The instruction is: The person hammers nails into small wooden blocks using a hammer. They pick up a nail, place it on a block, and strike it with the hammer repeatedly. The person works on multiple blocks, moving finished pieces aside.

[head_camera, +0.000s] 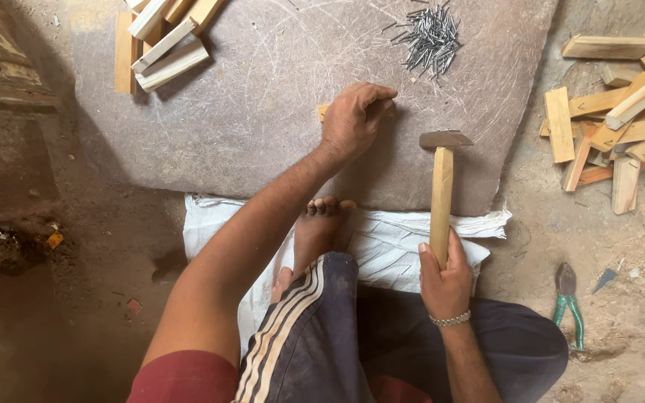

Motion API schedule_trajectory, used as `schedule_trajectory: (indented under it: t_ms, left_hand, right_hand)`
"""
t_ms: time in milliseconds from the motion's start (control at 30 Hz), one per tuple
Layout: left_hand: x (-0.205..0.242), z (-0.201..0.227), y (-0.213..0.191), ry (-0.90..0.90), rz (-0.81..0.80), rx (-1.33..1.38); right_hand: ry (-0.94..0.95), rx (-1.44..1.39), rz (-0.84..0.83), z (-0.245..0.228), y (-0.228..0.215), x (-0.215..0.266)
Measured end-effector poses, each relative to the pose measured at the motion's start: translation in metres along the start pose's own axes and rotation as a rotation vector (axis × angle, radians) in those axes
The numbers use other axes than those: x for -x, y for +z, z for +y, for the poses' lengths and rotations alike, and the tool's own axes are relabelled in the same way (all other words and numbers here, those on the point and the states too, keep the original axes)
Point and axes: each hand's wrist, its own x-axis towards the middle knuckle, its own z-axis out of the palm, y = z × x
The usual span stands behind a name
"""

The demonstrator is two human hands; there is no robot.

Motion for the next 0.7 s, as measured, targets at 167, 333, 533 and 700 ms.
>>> schedule_trajectory:
  t_ms: [167,333,533,700]
  left_hand:
    - [0.000,0.004,-0.003,0.014,0.010,-0.004]
    - [0.002,0.003,0.000,0.024,0.018,-0.016]
    - [0.006,-0.008,0.009,0.195,0.103,-0.054]
    - [0.005,-0.010,0.010,0.224,0.147,-0.059]
  right_hand:
    - [0.039,-0.064,-0.013,0.003,0.002,-0.002]
    - [0.020,-0.041,-0.013,0.010,0.000,-0.002]
    - [-0.066,0.045,0.029,0.008,0.003,0.000]
    - [-0.155,0.149,0.014,-0.022,-0.006,-0.007]
